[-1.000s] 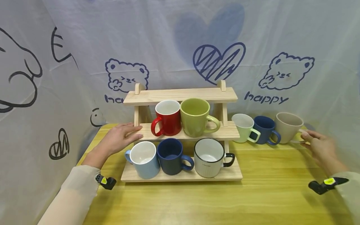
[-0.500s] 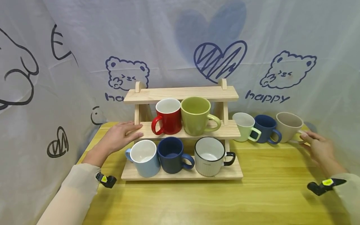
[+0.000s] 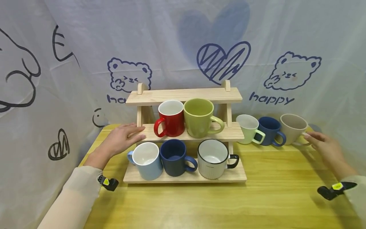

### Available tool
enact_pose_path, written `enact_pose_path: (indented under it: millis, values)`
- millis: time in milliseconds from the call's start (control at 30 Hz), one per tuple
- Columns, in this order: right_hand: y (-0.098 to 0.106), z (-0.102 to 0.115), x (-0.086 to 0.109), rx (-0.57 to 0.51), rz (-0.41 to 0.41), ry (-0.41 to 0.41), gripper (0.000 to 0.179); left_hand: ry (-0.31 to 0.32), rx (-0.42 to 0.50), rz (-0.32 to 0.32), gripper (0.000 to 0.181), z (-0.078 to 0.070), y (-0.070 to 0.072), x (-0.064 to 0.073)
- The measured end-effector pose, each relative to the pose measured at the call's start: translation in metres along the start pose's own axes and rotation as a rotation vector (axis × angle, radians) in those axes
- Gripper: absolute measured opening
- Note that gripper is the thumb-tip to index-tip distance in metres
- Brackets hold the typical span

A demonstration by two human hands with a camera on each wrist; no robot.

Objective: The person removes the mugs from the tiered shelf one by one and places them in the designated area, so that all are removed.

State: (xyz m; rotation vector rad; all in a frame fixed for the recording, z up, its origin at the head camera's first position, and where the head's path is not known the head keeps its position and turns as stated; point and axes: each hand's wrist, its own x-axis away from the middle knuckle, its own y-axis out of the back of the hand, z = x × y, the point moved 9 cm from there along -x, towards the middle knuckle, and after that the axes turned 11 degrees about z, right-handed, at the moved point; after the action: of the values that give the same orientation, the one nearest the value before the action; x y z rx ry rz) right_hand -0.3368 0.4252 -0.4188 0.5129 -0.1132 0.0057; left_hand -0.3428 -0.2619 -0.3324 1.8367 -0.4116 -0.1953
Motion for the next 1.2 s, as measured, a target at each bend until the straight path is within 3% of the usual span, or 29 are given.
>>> enact_pose_path:
  millis: [67,100,367,533,767,1000,1200]
  values:
    - [0.004,0.007,0.003,0.160,-0.048,0.002,0.069,0.003,0.000,0.000,0.065,0.000,0.000,0.000]
    - [0.005,0.011,0.004,0.184,-0.066,0.015,0.074,0.005,-0.001,0.000,0.065,0.000,0.000,-0.001]
    - [0.017,0.032,0.013,0.224,-0.209,0.092,0.062,-0.003,-0.006,-0.006,0.065,-0.001,0.000,-0.001]
    - [0.014,0.050,0.019,0.280,-0.247,0.119,0.061,-0.005,-0.003,-0.007,0.065,-0.001,-0.001,0.000]
    - [-0.004,0.081,0.023,0.369,-0.143,0.184,0.062,0.005,-0.003,0.004,0.067,-0.002,-0.001,0.000]
    - [-0.026,0.109,0.026,0.377,-0.034,0.340,0.050,0.011,-0.001,0.010,0.067,-0.002,-0.001,0.000]
    - [-0.043,0.127,0.029,0.394,0.074,0.344,0.051,0.005,0.002,0.010,0.066,-0.003,0.000,0.000]
